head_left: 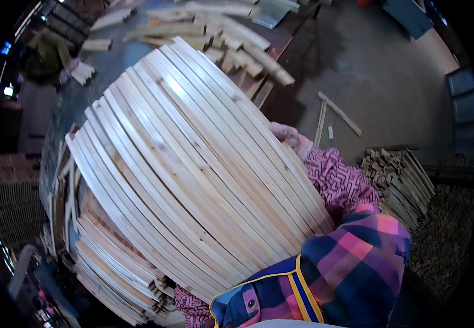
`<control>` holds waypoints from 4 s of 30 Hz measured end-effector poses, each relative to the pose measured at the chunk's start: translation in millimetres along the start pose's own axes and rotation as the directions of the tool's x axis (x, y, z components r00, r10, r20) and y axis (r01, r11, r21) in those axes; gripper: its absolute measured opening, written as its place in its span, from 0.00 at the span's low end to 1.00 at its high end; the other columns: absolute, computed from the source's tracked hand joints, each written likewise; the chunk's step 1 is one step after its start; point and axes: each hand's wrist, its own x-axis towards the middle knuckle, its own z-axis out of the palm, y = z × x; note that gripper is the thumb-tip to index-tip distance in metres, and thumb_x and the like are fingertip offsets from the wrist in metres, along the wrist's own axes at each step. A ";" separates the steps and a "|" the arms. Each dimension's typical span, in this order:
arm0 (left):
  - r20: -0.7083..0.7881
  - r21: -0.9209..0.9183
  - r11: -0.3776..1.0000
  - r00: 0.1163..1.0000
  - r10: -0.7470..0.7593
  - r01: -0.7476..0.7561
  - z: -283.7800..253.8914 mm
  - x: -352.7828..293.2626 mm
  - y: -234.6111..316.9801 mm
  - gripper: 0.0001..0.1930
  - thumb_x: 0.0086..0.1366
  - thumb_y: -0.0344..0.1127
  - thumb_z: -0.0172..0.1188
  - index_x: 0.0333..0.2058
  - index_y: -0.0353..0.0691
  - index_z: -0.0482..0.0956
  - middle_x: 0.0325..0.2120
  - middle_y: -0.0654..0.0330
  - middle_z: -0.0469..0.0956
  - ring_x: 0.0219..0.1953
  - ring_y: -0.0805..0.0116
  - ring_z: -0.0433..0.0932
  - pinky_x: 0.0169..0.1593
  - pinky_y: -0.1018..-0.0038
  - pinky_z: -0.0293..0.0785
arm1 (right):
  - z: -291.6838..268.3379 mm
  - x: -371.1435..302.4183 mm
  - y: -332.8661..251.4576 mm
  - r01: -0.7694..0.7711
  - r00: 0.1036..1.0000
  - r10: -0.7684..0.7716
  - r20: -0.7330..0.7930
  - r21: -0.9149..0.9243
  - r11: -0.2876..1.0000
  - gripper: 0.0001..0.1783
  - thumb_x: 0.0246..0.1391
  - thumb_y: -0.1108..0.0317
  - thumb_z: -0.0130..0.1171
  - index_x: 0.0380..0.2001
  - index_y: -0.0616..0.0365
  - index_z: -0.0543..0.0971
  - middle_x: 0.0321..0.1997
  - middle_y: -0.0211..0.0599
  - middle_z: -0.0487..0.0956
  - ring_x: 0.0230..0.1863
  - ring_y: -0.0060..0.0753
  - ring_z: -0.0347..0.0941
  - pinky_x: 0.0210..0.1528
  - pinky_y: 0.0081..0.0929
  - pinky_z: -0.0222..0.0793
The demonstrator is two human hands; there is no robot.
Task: The person picks up thin wooden planks from a pile on a workbench and stacks them into a neat, aligned bundle. They repeatedly pick up individual planks, align them with the growing stack, and adjust the pile to ensure uniformity. Finally, they lift the completed stack of planks and move it to a nearby machine.
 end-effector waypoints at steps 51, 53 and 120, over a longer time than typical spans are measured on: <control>0.840 0.012 0.212 0.105 -0.533 0.977 60.7 1097.2 -885.2 0.29 0.72 0.38 0.56 0.68 0.33 0.65 0.61 0.49 0.75 0.58 0.62 0.78 0.61 0.63 0.77 | -366.7 -236.3 -829.2 -0.280 -0.131 -0.602 -0.788 -0.553 0.785 0.29 0.62 0.60 0.64 0.63 0.60 0.72 0.61 0.41 0.79 0.59 0.36 0.77 0.59 0.39 0.76; 0.821 0.003 0.254 0.143 -0.552 0.967 69.0 1155.2 -910.8 0.29 0.72 0.38 0.56 0.68 0.34 0.65 0.60 0.50 0.76 0.58 0.62 0.78 0.61 0.63 0.77 | -425.1 -226.2 -904.9 -0.291 -0.078 -0.606 -0.792 -0.563 0.773 0.29 0.62 0.60 0.64 0.63 0.60 0.72 0.61 0.41 0.79 0.59 0.36 0.77 0.59 0.40 0.76; -0.210 0.975 -0.145 0.495 -0.843 0.167 148.0 2500.2 -762.6 0.25 0.66 0.45 0.63 0.59 0.43 0.78 0.50 0.57 0.82 0.49 0.72 0.80 0.52 0.77 0.75 | -1288.7 735.4 -1315.4 -0.330 -0.300 -0.671 -0.678 -0.586 0.740 0.33 0.72 0.45 0.41 0.69 0.54 0.66 0.65 0.47 0.75 0.59 0.50 0.78 0.58 0.46 0.80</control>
